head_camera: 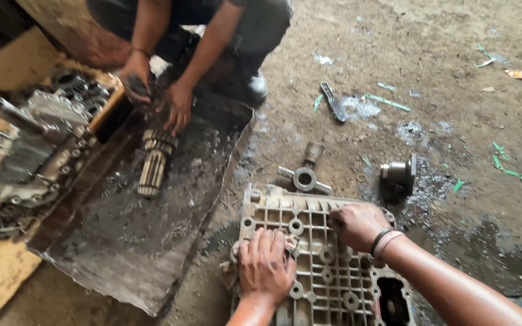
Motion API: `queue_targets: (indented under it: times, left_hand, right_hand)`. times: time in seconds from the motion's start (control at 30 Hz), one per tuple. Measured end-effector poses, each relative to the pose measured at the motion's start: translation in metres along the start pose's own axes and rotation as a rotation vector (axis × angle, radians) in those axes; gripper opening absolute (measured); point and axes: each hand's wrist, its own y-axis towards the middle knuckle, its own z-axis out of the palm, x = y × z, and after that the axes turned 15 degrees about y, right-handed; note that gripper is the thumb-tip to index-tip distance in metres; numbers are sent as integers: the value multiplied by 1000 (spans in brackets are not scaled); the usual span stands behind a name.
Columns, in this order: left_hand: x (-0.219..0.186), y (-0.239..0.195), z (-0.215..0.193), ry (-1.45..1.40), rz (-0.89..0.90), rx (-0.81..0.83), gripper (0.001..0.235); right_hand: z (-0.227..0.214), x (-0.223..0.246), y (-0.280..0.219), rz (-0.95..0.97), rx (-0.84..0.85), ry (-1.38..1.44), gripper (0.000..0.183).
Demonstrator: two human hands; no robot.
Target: The person scrubs the surface of a disassembled engine block using a brush and a cloth. Another person scrubs a gear shaft in a nearby tray of liquid. The camera wearer continues to scrub different areas of the engine block throughout the clip.
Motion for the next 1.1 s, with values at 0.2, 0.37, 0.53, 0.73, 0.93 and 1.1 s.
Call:
queue_targets:
  times: [0.2,0.37,0.53,0.73,0.93,1.1]
  left_hand:
    - [4,0,7,-3,30,48,64]
    - [6,6,11,53,14,236,69]
    - [7,5,20,122,-1,314,67]
    - [10,2,24,135,6,264,68]
    - [7,-1,19,136,1,193,64]
    - [5,1,14,153,-5,174,58]
  right_hand:
    - [3,1,4,77,115,34,22]
    - [-1,2,6,175,78,-39,16]
    - [-3,13,1,85,100,-22,27]
    - [-14,7,1,124,96,45,15]
    - [-6,-1,3,172,28,63,23]
    - [-5,0,6,226,63,267,23]
